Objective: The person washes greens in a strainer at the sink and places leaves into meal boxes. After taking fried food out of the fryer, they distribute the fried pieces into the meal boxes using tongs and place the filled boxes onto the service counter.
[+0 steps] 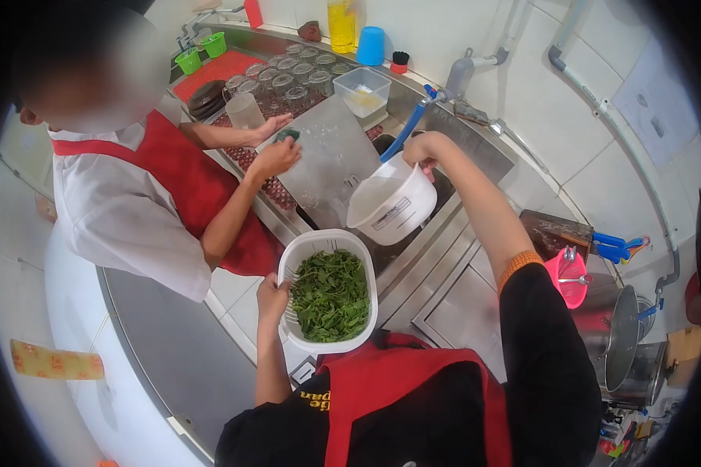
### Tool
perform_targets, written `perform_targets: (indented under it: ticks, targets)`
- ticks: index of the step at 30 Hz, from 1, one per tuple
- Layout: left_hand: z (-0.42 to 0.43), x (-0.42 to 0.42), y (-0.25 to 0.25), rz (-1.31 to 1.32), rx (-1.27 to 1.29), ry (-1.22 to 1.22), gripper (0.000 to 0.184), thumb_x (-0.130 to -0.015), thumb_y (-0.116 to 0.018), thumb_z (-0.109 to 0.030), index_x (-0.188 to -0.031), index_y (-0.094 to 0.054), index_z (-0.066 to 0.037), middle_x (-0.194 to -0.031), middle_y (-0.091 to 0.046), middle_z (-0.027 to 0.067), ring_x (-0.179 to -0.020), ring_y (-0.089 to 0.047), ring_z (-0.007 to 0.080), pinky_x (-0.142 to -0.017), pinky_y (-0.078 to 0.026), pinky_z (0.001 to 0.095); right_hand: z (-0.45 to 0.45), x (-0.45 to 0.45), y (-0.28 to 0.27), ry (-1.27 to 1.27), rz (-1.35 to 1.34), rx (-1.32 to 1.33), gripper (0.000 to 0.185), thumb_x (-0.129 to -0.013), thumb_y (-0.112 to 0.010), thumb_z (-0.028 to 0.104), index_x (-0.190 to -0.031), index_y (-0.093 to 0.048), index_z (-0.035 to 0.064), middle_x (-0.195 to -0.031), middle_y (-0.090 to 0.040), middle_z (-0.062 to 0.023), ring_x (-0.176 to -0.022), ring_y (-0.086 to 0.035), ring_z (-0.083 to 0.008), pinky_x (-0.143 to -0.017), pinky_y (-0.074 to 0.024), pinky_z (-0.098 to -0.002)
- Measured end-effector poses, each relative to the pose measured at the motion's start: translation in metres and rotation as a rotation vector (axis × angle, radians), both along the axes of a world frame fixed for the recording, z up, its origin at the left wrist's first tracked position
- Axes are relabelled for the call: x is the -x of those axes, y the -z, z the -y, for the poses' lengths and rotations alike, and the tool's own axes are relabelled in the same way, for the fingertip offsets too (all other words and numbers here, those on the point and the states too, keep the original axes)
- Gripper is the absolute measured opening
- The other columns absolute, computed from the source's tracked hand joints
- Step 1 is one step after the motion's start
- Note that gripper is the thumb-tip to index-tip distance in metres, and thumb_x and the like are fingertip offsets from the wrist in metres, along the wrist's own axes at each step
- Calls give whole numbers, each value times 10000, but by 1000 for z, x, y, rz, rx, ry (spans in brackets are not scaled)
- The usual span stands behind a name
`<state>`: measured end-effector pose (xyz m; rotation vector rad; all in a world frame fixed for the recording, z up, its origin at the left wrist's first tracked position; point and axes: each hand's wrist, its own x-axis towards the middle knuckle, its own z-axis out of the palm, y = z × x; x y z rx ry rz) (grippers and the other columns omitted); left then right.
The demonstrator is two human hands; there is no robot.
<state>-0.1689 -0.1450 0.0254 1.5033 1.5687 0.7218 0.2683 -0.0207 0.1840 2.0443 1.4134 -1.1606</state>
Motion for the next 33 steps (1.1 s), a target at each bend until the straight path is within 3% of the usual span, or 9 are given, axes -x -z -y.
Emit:
perform_targets:
  ticks: [5, 8, 10, 13, 16, 19, 25, 28, 33]
  targets:
    - [-3, 13, 18, 103, -37, -21, 188, -795, -628, -126, -698, -530, 2, -594, -537, 84, -563, -496, 154, -547, -389, 320, -33, 9, 15, 67, 92, 108, 256, -760, -480, 161, -805, -628, -43, -774, -630, -237, -512, -563, -210, -473, -442, -347]
    - [-2, 15, 3, 13, 15, -18, 110, -824, -589, -58, -724, -557, -28, -630, -521, -17, -580, -424, 72, -553, -361, 261, -42, 1, 25, 101, 110, 142, 235, -764, -470, 156, -782, -622, -22, -761, -616, -217, -558, -583, -245, -537, -455, -387]
    - [-4, 22, 10, 55, 25, -22, 111, -828, -592, -60, -725, -560, -34, -630, -522, -16, -577, -421, 68, -546, -357, 256, -30, 4, 11, 84, 128, 99, 220, -761, -478, 158, -766, -623, -8, -766, -618, -207, -576, -590, -254, -574, -461, -403]
    - [-4, 27, 13, 60, 20, -28, 128, -829, -597, -62, -713, -549, -41, -623, -507, -21, -568, -408, 63, -531, -345, 253, 1, 27, -29, -48, 256, -77, 283, -764, -504, 153, -937, -681, 16, -943, -664, -228, -632, -647, -240, -561, -506, -351]
    - [-3, 27, 9, 48, 22, -52, 162, -815, -616, -104, -695, -542, -24, -587, -528, 30, -546, -464, 114, -529, -372, 288, -37, -10, 28, -160, 373, -196, 289, -759, -516, 134, -959, -684, 11, -1009, -663, -193, -833, -679, -290, -680, -533, -396]
    - [-4, 29, 15, 96, 32, -69, 176, -806, -626, -121, -689, -545, -17, -576, -545, 54, -541, -496, 137, -530, -387, 303, -28, 3, 18, -174, 527, -319, 296, -742, -563, 130, -994, -690, 42, -1040, -669, -139, -914, -672, -272, -740, -539, -368]
    - [-3, 21, 11, 81, 43, -66, 195, -801, -629, -110, -665, -518, -25, -572, -524, 46, -540, -470, 129, -522, -377, 298, -16, 36, 0, -206, 592, -368, 303, -726, -679, 119, -1026, -702, 91, -1048, -680, -80, -928, -670, -241, -775, -540, -340]
    - [-6, 20, 27, 104, 27, -40, 169, -813, -619, -79, -679, -523, -42, -599, -513, 0, -549, -427, 85, -521, -354, 267, -42, 30, 25, 29, 617, -320, 307, -756, -662, 75, -1060, -694, 109, -1106, -661, -55, -980, -652, -241, -786, -539, -449]
    - [-6, 16, 23, 62, 10, -8, 176, -813, -615, -62, -673, -509, -57, -610, -508, -22, -552, -411, 62, -520, -347, 255, -15, 34, -7, 198, 626, -439, 309, -780, -646, 63, -1083, -685, 117, -1192, -621, -36, -1062, -612, -264, -812, -456, -663]
